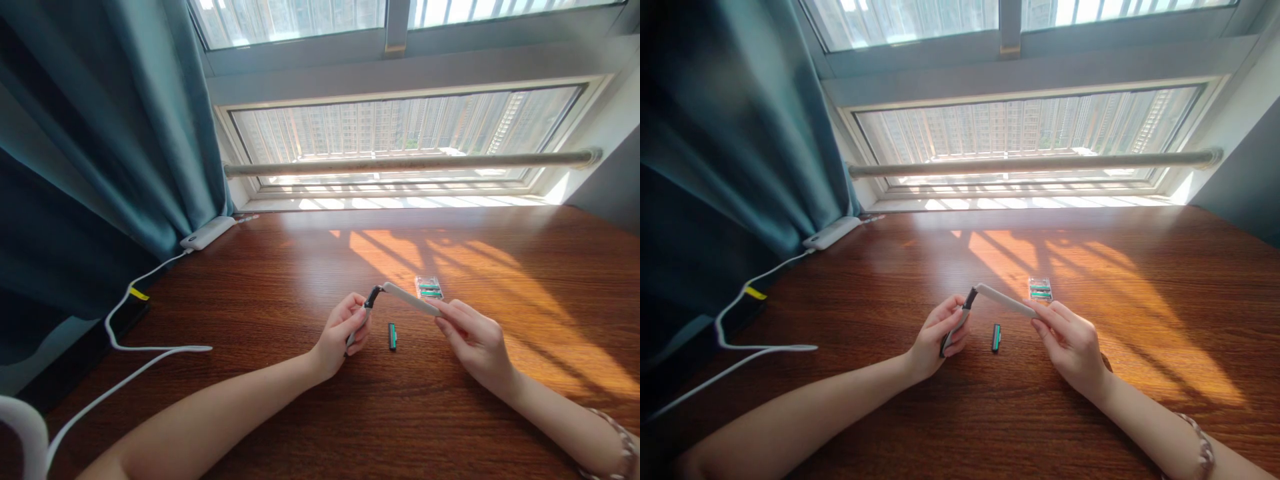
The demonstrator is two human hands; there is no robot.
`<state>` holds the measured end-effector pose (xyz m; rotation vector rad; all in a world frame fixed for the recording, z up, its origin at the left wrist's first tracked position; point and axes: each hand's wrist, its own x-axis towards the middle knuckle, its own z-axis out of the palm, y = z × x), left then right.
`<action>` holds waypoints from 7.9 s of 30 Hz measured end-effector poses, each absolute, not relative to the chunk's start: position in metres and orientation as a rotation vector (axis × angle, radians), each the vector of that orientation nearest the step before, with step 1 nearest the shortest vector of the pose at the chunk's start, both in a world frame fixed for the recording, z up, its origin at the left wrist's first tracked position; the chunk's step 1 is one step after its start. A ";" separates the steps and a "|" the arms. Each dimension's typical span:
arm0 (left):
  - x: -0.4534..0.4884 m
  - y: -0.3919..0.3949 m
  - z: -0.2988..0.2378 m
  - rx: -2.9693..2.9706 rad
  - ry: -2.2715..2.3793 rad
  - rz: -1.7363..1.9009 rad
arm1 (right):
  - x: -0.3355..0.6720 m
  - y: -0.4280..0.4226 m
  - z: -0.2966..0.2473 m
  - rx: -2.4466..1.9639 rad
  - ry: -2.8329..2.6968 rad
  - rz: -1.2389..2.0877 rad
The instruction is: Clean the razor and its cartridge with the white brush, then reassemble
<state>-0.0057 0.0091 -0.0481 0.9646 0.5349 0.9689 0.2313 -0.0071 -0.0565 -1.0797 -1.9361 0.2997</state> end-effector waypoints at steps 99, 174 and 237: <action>-0.007 0.015 -0.049 0.924 0.537 0.962 | 0.230 -0.008 -0.062 -1.176 -1.975 0.301; -0.003 0.011 -0.054 0.967 0.395 0.900 | 0.230 -0.007 -0.063 -1.246 -2.049 0.191; -0.004 0.008 -0.050 1.126 0.605 0.961 | 0.230 -0.009 -0.061 -1.068 -2.088 0.277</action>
